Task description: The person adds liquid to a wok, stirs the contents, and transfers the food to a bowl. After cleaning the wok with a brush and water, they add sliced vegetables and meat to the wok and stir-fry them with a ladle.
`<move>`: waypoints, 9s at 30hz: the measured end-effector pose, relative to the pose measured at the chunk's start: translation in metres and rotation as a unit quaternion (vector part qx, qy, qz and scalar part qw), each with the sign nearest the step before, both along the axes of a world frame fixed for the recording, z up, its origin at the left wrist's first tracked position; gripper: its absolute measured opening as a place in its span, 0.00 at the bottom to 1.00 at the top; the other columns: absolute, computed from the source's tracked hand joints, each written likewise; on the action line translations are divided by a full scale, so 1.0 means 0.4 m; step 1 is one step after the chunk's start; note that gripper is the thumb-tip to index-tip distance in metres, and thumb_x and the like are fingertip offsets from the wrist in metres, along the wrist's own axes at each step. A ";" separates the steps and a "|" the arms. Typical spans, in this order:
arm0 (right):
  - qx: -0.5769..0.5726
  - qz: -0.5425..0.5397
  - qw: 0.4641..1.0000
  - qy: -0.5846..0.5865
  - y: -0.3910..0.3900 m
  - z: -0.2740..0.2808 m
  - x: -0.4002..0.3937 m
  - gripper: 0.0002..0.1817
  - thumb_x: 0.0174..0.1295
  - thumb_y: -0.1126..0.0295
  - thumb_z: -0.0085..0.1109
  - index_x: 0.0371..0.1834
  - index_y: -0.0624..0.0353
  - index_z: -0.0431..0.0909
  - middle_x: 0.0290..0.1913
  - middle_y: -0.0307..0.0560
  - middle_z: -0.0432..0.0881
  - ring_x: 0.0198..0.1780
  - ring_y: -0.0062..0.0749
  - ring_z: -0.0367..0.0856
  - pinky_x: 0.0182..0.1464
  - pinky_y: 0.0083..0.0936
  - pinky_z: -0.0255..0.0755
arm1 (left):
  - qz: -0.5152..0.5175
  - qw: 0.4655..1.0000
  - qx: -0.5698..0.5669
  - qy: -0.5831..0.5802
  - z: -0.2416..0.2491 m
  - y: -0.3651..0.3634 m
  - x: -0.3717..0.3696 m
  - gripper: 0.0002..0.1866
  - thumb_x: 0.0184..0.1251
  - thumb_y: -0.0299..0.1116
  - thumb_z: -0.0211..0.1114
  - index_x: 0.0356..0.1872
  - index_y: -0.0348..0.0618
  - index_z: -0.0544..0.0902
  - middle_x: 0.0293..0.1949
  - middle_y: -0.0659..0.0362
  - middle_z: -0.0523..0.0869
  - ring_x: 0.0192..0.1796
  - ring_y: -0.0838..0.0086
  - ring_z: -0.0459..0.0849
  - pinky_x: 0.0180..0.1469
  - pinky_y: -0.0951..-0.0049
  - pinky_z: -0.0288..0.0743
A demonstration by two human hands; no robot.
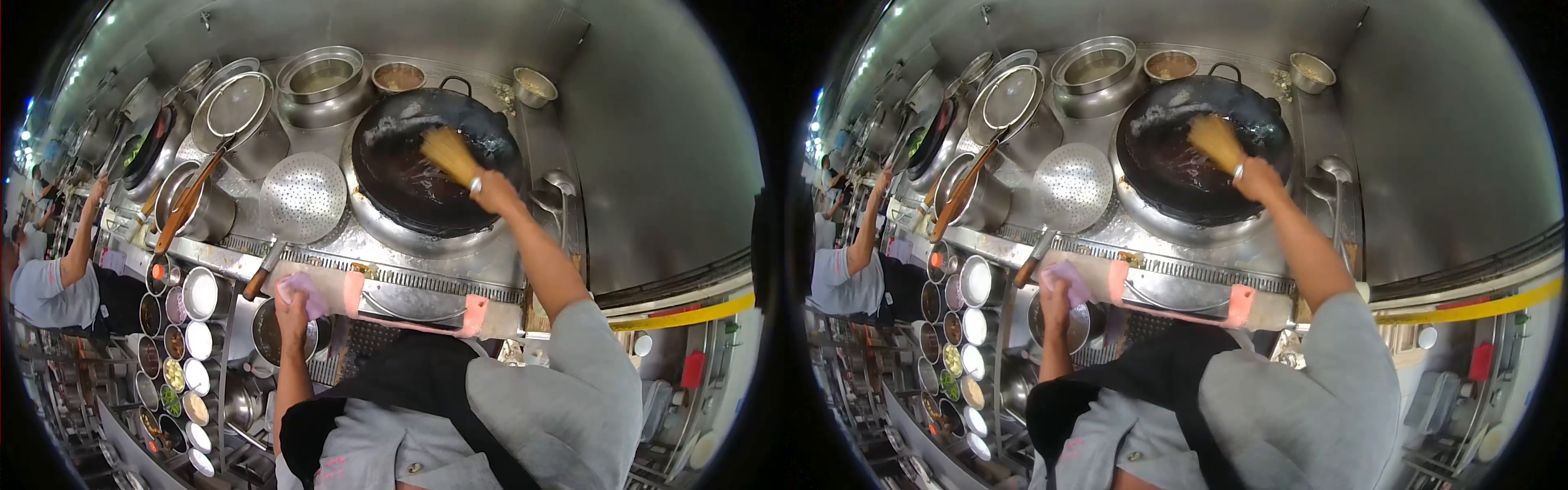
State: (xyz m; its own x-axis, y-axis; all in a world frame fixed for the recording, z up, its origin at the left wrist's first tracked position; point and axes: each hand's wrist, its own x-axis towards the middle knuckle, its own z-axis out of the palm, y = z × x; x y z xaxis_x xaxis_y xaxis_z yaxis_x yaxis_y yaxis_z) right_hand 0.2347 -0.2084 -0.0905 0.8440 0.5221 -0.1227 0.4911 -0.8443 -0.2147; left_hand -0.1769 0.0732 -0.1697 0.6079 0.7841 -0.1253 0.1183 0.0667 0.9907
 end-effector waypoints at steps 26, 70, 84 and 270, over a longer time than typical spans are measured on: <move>0.146 0.204 0.966 0.061 0.124 0.001 -0.084 0.36 0.51 0.63 0.67 0.68 0.53 0.73 0.38 0.63 0.86 0.42 0.58 0.86 0.46 0.45 0.79 | -0.135 0.955 -0.257 -0.069 0.128 -0.262 0.537 0.03 0.61 0.21 0.51 0.35 0.36 0.70 0.27 0.45 0.81 0.20 0.62 0.81 0.26 0.56 0.86; 0.533 -0.268 0.511 0.619 -0.466 0.034 -0.530 0.21 0.59 0.65 0.65 0.53 0.58 0.72 0.39 0.58 0.81 0.31 0.39 0.80 0.25 0.30 0.70 | -0.116 0.903 0.407 -0.068 0.308 -0.345 0.261 0.27 0.53 0.27 0.64 0.56 0.30 0.68 0.47 0.40 0.76 0.52 0.45 0.75 0.58 0.52 0.69; 0.442 0.024 0.883 0.156 -0.464 0.343 -0.233 0.45 0.57 0.71 0.68 0.80 0.56 0.57 0.49 0.43 0.80 0.42 0.22 0.78 0.47 0.21 0.75 | -0.096 0.991 -0.084 -0.028 0.103 -0.263 0.413 0.09 0.60 0.31 0.58 0.33 0.34 0.75 0.22 0.56 0.77 0.21 0.70 0.78 0.23 0.67 0.72; 0.089 0.045 0.995 0.015 -0.294 -0.004 -0.240 0.35 0.59 0.80 0.55 0.75 0.55 0.64 0.69 0.73 0.66 0.69 0.65 0.68 0.72 0.43 0.61 | -0.010 0.921 -0.093 0.379 -0.761 -0.478 -0.594 0.12 0.62 0.38 0.64 0.42 0.44 0.84 0.39 0.49 0.86 0.45 0.59 0.84 0.48 0.59 0.76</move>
